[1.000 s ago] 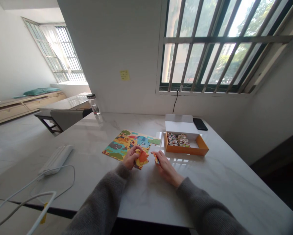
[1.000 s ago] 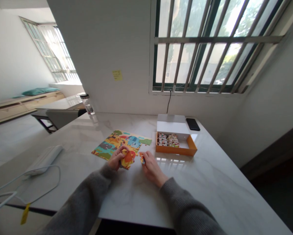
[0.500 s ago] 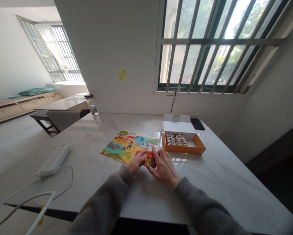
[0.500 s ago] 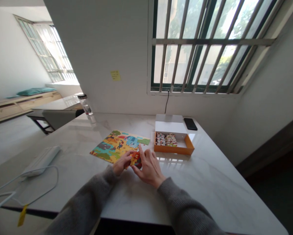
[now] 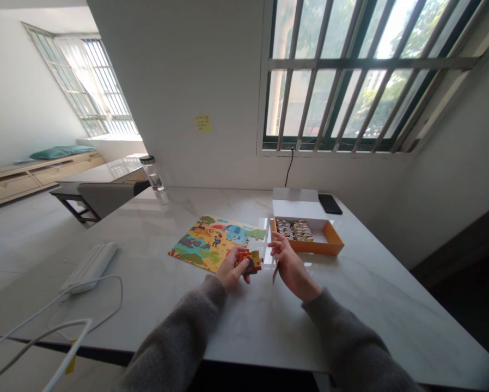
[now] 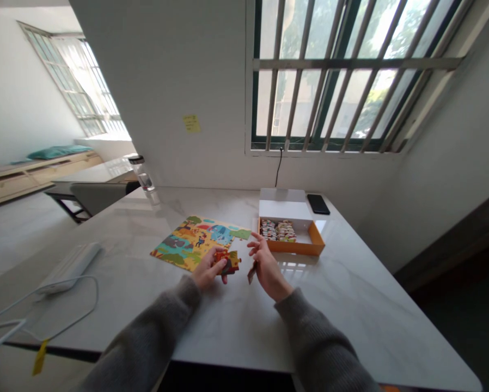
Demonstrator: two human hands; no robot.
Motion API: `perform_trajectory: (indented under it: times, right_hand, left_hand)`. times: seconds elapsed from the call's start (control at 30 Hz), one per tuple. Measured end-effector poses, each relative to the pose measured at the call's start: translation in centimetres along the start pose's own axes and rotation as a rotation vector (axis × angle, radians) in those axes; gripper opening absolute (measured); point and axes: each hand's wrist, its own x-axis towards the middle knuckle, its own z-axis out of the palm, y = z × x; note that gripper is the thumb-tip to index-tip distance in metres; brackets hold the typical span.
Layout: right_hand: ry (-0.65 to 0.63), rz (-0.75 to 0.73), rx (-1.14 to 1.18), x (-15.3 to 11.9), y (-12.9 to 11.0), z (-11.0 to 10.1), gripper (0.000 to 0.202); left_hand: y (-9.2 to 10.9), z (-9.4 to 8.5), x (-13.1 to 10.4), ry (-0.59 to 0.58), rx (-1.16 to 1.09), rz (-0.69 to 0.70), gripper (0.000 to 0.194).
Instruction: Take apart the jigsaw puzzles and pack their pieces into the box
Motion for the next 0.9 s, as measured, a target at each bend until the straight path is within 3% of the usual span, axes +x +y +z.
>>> perform_trajectory:
  times: [0.1,0.23,0.4,0.63,0.73,0.8,0.9]
  right_hand:
    - [0.033,0.016,0.048,-0.1,-0.3,0.4,0.065]
    - [0.117,-0.180,-0.230,-1.0,-1.2,1.3,0.063]
    - [0.026,-0.290,-0.384,-2.1,-2.2,2.5,0.071]
    - [0.023,-0.298,-0.405,-1.8,-2.4,1.6,0.050]
    - [-0.129,-0.212,-0.343,-1.9,-1.1,1.5,0.052]
    - [-0.245,-0.180,-0.309,-2.1,-0.3,1.9,0.053]
    - [-0.312,-0.192,-0.295,-2.5,0.1,2.4,0.048]
  left_hand:
    - [-0.4,1.6,-0.5,-0.048,0.038,0.003,0.048]
    - [-0.7,3.0,-1.1,-0.120,0.017,-0.019,0.043]
    - [-1.1,3.4,-1.3,-0.179,0.115,0.014,0.042]
    - [-0.2,2.5,-0.8,-0.030,0.026,0.072,0.041]
    - [0.0,2.0,-0.7,0.021,0.017,0.059,0.039]
    - [-0.2,1.7,-0.8,0.038,0.116,0.030,0.034]
    - [-0.5,1.6,-1.1,0.075,0.327,0.012,0.025]
